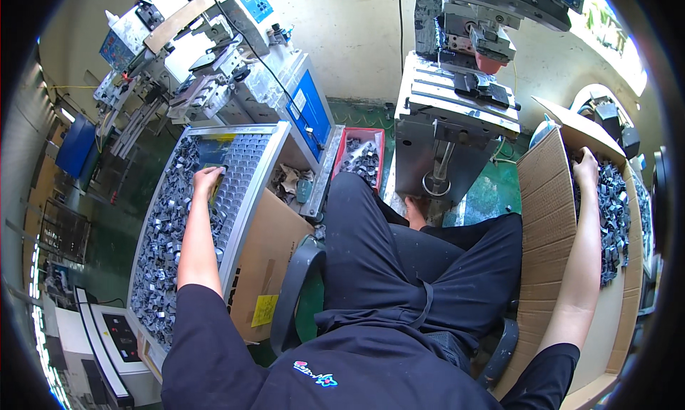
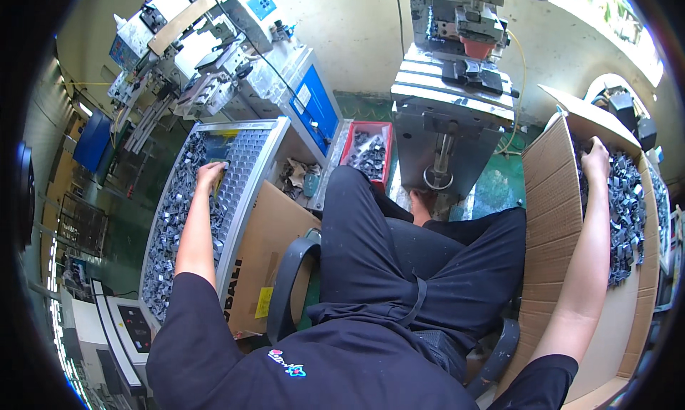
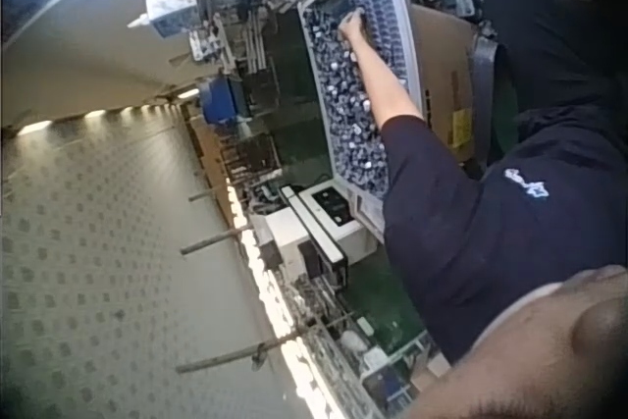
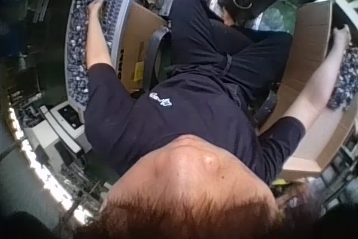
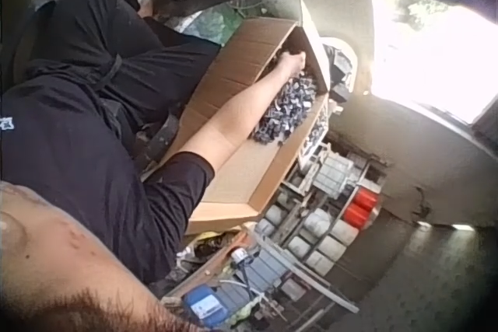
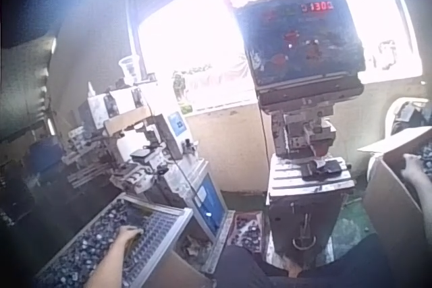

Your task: The recorder is picking up small plastic components and placing them onto a pad printing machine for marking.

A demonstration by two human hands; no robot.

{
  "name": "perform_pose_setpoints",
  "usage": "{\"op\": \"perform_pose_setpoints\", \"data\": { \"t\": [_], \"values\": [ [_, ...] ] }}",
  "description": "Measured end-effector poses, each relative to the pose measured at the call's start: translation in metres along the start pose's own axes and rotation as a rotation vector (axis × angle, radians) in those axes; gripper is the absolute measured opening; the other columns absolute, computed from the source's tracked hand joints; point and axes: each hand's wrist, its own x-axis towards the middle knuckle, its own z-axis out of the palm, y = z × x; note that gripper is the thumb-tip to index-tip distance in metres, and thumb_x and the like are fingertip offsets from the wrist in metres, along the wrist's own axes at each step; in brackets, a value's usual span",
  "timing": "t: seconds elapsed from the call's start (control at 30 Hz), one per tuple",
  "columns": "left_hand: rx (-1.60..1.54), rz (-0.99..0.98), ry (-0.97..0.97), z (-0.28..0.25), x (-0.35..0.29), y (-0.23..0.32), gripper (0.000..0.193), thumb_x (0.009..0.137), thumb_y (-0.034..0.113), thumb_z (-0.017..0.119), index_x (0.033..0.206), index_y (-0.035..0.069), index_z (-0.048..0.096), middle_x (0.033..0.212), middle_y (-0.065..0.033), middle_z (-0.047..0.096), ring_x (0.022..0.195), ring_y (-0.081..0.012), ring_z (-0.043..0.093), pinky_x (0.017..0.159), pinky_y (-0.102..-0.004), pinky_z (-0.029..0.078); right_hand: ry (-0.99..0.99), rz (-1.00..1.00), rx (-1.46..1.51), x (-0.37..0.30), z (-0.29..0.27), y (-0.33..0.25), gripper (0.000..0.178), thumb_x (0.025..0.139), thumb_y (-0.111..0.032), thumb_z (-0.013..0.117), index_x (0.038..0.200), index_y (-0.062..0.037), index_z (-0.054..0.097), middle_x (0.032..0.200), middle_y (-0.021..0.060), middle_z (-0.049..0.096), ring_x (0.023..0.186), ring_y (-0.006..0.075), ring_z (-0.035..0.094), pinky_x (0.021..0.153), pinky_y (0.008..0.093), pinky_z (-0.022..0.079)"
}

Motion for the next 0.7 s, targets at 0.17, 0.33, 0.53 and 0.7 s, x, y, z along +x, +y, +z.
{"op": "perform_pose_setpoints", "data": {
  "t": [0.17, 0.33, 0.53, 0.7],
  "values": [
    [-0.036, -0.043, -0.074, -0.002, 0.002, 0.004, 0.029, 0.078, 0.011, 0.078, 0.101, -0.005, 0.071, 0.090, -0.0083, 0.072, 0.078, -0.0158, 0.067, 0.072, -0.0271, 0.052, 0.038, -0.029, -0.005, 0.003, 0.004, 0.004, 0.034, 0.078, -0.009, 0.071, 0.111, -0.0078, 0.062, 0.113, 0.0167, 0.067, 0.109, 0.0357, 0.062, 0.091, 0.0449, 0.050],
    [-0.162, -0.090, -0.133, 0.008, 0.002, 0.003, 0.026, 0.080, 0.010, 0.077, 0.101, -0.004, 0.071, 0.090, -0.0083, 0.072, 0.076, -0.0160, 0.067, 0.071, -0.0271, 0.053, 0.034, -0.059, 0.005, 0.008, 0.006, 0.011, 0.031, 0.076, -0.006, 0.070, 0.107, -0.0072, 0.062, 0.110, 0.0179, 0.068, 0.107, 0.0364, 0.063, 0.090, 0.0448, 0.050],
    [-0.155, -0.037, -0.065, 0.000, 0.017, -0.013, 0.024, 0.083, 0.006, 0.070, 0.105, -0.006, 0.070, 0.094, -0.0098, 0.071, 0.080, -0.0177, 0.067, 0.074, -0.0277, 0.053, 0.104, -0.091, 0.119, 0.012, 0.015, 0.014, 0.026, 0.076, -0.006, 0.069, 0.102, -0.0063, 0.065, 0.098, 0.0143, 0.071, 0.096, 0.0306, 0.069, 0.085, 0.0391, 0.052],
    [-0.063, -0.004, -0.045, 0.005, 0.022, -0.021, 0.030, 0.083, 0.003, 0.069, 0.111, -0.007, 0.067, 0.097, -0.0117, 0.071, 0.082, -0.0185, 0.068, 0.075, -0.0274, 0.054, 0.111, -0.059, 0.127, 0.017, 0.021, 0.021, 0.028, 0.077, -0.012, 0.068, 0.105, -0.0080, 0.067, 0.099, 0.0135, 0.072, 0.095, 0.0280, 0.070, 0.086, 0.0376, 0.053]
  ]
}}
